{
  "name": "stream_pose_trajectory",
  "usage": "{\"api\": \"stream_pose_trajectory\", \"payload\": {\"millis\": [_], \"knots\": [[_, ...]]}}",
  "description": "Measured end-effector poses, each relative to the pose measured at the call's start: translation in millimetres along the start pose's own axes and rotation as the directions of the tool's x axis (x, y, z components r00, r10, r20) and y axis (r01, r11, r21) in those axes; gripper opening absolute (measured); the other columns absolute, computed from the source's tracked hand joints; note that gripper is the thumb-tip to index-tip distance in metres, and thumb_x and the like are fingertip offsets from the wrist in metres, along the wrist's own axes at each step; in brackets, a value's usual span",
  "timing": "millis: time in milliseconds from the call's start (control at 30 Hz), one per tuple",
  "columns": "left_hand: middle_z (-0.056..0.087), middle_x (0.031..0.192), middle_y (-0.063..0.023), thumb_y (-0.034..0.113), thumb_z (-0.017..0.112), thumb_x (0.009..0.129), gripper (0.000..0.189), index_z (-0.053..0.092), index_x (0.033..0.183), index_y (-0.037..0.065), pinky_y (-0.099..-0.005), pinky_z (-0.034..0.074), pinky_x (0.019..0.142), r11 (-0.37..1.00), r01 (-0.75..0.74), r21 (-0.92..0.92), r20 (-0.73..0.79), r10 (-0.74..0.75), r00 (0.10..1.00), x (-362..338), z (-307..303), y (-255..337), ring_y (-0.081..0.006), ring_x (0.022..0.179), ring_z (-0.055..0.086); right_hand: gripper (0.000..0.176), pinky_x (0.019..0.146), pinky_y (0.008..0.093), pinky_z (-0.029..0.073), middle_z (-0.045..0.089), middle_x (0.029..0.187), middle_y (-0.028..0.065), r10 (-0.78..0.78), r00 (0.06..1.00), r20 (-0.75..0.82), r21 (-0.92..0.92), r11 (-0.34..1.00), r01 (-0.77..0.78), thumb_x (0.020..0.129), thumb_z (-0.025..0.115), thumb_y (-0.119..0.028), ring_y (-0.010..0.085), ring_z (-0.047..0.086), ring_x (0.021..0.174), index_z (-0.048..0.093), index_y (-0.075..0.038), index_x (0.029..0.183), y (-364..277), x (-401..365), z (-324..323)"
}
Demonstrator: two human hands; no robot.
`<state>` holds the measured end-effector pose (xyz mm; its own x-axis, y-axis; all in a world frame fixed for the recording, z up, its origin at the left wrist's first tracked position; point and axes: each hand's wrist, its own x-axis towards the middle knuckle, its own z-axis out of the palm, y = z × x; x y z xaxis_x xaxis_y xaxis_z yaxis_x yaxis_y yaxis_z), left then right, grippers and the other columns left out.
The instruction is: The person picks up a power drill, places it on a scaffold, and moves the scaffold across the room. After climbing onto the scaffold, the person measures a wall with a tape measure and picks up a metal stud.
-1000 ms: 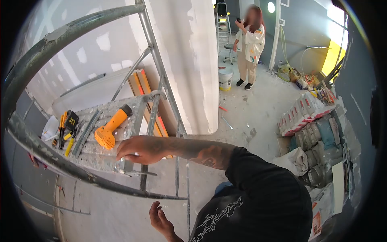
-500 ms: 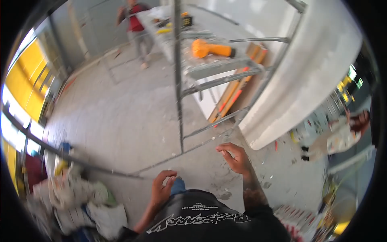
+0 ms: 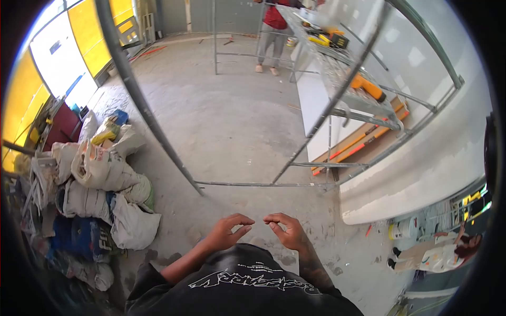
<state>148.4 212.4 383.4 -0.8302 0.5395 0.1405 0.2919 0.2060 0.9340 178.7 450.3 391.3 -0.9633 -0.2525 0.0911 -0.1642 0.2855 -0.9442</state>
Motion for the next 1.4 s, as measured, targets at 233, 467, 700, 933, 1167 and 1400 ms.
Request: {"api": "stream_pose_trajectory", "payload": {"millis": [233, 467, 700, 933, 1167, 1400], "knots": [[0.067, 0.098, -0.0104, 0.006, 0.061, 0.088, 0.015, 0.065, 0.101, 0.000, -0.0322, 0.048, 0.083, 0.997, 0.062, -0.048, -0.265, -0.072, 0.962, -96.5, -148.2, -52.9, -0.0215, 0.092, 0.064, 0.020, 0.082, 0.0293, 0.051, 0.067, 0.104, 0.0107, -0.041, 0.980, 0.194, -0.069, 0.996, 0.055, 0.090, 0.058, -0.006, 0.0188, 0.065, 0.093, 0.064, -0.003, 0.109, -34.3, 93.5, 148.6], [0.067, 0.093, -0.0095, 0.007, 0.062, 0.088, 0.015, 0.066, 0.101, 0.001, -0.0291, 0.047, 0.081, 0.983, 0.174, -0.060, -0.603, -0.175, 0.778, -223.1, -312.8, -123.0, -0.0180, 0.087, 0.062, 0.022, 0.082, 0.0298, 0.051, 0.066, 0.104, 0.0120, -0.160, 0.894, 0.419, -0.115, 0.967, 0.227, 0.090, 0.058, -0.006, 0.0203, 0.065, 0.093, 0.064, -0.003, 0.111, -97.4, 196.6, 315.6], [0.067, 0.094, -0.0097, 0.008, 0.062, 0.089, 0.015, 0.066, 0.101, 0.001, -0.0283, 0.047, 0.080, 0.967, 0.203, -0.156, -0.664, -0.255, 0.703, -254.1, -404.0, -173.8, -0.0170, 0.086, 0.062, 0.023, 0.082, 0.0290, 0.051, 0.065, 0.106, 0.0119, -0.030, 0.903, 0.429, -0.160, 0.981, 0.109, 0.089, 0.058, -0.002, 0.0177, 0.064, 0.093, 0.064, -0.001, 0.111, -115.7, 270.2, 381.4], [0.067, 0.096, -0.0108, 0.014, 0.061, 0.090, 0.019, 0.066, 0.105, 0.003, -0.0297, 0.048, 0.079, 0.943, 0.279, -0.184, -0.466, -0.334, 0.819, -175.3, -467.5, -231.2, -0.0186, 0.087, 0.063, 0.025, 0.082, 0.0303, 0.050, 0.066, 0.107, 0.0123, 0.107, 0.901, 0.420, -0.121, 0.991, -0.061, 0.090, 0.058, -0.010, 0.0180, 0.064, 0.094, 0.063, -0.002, 0.114, -72.0, 360.5, 415.6], [0.064, 0.101, -0.0166, 0.031, 0.063, 0.087, 0.033, 0.065, 0.109, 0.007, -0.0399, 0.049, 0.080, 0.845, 0.490, 0.214, -0.217, -0.449, 0.867, -82.7, -577.1, -283.2, -0.0324, 0.091, 0.063, 0.027, 0.085, 0.0294, 0.049, 0.067, 0.108, 0.0115, 0.186, 0.879, 0.438, -0.014, 0.980, -0.200, 0.093, 0.055, -0.013, 0.0173, 0.063, 0.097, 0.062, -0.003, 0.117, -47.3, 480.8, 456.7], [0.066, 0.098, -0.0174, 0.026, 0.066, 0.085, 0.031, 0.066, 0.108, 0.005, -0.0366, 0.050, 0.078, 0.901, 0.420, 0.109, -0.308, -0.371, 0.876, 0.8, -651.9, -337.5, -0.0289, 0.087, 0.064, 0.027, 0.089, 0.0300, 0.048, 0.067, 0.109, 0.0090, 0.217, 0.914, 0.343, -0.004, 0.973, -0.229, 0.095, 0.055, -0.016, 0.0149, 0.063, 0.099, 0.061, -0.003, 0.117, -46.4, 555.7, 458.4]]}}
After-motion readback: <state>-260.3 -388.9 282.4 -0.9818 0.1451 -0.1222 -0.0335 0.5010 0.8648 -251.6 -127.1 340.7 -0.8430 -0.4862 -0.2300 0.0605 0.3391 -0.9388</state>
